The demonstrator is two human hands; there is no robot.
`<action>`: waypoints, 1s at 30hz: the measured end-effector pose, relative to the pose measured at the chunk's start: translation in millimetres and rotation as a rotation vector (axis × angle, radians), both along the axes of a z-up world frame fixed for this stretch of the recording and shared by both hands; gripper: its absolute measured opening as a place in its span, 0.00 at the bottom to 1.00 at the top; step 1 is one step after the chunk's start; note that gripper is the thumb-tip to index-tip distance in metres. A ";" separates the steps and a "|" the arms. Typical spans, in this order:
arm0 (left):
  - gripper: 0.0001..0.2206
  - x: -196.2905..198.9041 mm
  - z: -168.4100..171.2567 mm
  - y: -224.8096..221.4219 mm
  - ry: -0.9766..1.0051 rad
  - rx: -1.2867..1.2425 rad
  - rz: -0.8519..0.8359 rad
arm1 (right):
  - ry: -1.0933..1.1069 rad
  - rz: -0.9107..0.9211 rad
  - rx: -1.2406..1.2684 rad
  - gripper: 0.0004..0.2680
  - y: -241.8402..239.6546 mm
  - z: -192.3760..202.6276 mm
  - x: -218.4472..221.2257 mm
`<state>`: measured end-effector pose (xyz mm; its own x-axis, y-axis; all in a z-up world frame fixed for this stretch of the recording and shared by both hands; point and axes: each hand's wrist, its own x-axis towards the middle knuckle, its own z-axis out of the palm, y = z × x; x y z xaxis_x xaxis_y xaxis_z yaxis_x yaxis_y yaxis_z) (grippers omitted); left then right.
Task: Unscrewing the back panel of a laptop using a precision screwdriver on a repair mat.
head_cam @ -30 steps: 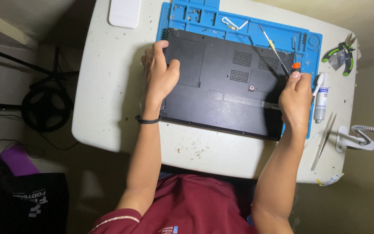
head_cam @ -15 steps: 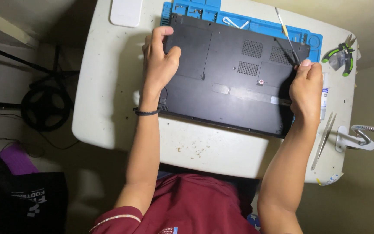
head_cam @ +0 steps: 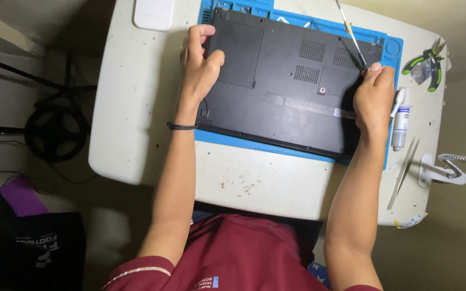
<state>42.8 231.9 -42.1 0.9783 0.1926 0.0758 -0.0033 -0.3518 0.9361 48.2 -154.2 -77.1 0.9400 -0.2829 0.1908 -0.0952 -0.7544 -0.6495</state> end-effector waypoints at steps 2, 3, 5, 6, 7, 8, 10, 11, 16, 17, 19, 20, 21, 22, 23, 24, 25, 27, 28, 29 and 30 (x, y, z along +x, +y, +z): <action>0.20 -4.9 1.2 0.0 0.016 0.004 0.004 | 0.004 0.000 0.007 0.14 4.3 1.3 -2.9; 0.20 -9.3 0.3 -0.2 0.042 0.009 0.008 | 0.018 -0.001 0.015 0.14 6.3 0.4 -6.6; 0.20 -11.7 3.0 -1.8 0.053 0.013 0.016 | 0.018 0.009 0.008 0.14 6.6 0.9 -6.6; 0.20 -12.8 4.8 -1.8 0.064 0.018 0.025 | 0.019 0.018 0.002 0.14 7.6 1.2 -5.7; 0.20 -15.0 7.0 -3.6 0.057 0.018 0.027 | 0.012 0.020 0.002 0.14 9.7 0.6 -5.8; 0.20 -16.9 9.2 -5.5 0.049 0.042 0.023 | 0.010 0.017 -0.023 0.14 11.6 0.1 -5.7; 0.19 -22.5 9.1 -8.9 0.048 0.064 0.020 | 0.013 0.015 -0.048 0.14 14.5 -2.7 -9.6; 0.20 -23.2 8.6 -9.2 0.009 0.070 0.013 | -0.005 0.005 -0.067 0.13 16.8 -3.6 -9.8; 0.21 -26.4 13.6 -11.6 0.047 0.067 -0.002 | 0.041 -0.080 -0.088 0.13 33.9 5.8 -16.2; 0.21 -26.8 15.0 -12.6 0.079 0.081 0.004 | -0.015 -0.057 -0.111 0.12 33.0 0.6 -14.8; 0.22 -26.7 14.9 -13.6 0.113 0.091 0.014 | -0.069 -0.029 -0.138 0.11 34.4 -2.4 -15.3; 0.22 -26.2 13.3 -13.6 0.101 0.110 0.009 | -0.088 -0.022 -0.133 0.11 36.8 -0.1 -17.2; 0.22 -25.9 11.7 -12.9 0.089 0.129 0.007 | -0.107 -0.011 -0.127 0.11 40.1 2.0 -18.4; 0.22 -26.1 13.6 -12.3 0.091 0.126 0.013 | -0.105 -0.005 -0.130 0.11 42.4 3.8 -19.7; 0.21 -27.0 15.3 -11.7 0.108 0.108 0.012 | -0.098 -0.030 -0.149 0.11 44.8 5.6 -21.4; 0.20 -27.9 17.0 -10.9 0.125 0.090 0.012 | -0.092 -0.056 -0.169 0.11 47.3 7.4 -23.2; 0.20 -27.3 15.6 -8.6 0.127 0.087 0.022 | -0.091 -0.046 -0.171 0.11 45.2 5.3 -24.4; 0.18 -27.0 13.1 -3.1 0.110 0.070 0.005 | -0.212 0.044 -0.236 0.08 41.5 1.5 -26.7; 0.18 -26.6 9.8 -0.1 0.112 0.067 0.017 | -0.211 0.056 -0.237 0.08 44.0 7.1 -31.2; 0.18 -25.7 6.5 3.9 0.067 0.055 0.007 | -0.283 0.090 -0.305 0.06 47.5 12.3 -34.2; 0.17 -24.9 3.0 8.1 0.021 0.043 -0.004 | -0.356 0.125 -0.371 0.04 51.1 17.2 -37.2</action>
<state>17.9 240.0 -39.1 0.9805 0.1860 0.0635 0.0147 -0.3919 0.9199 11.0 -103.1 -59.8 0.8210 -0.0255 0.5704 0.1880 -0.9312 -0.3122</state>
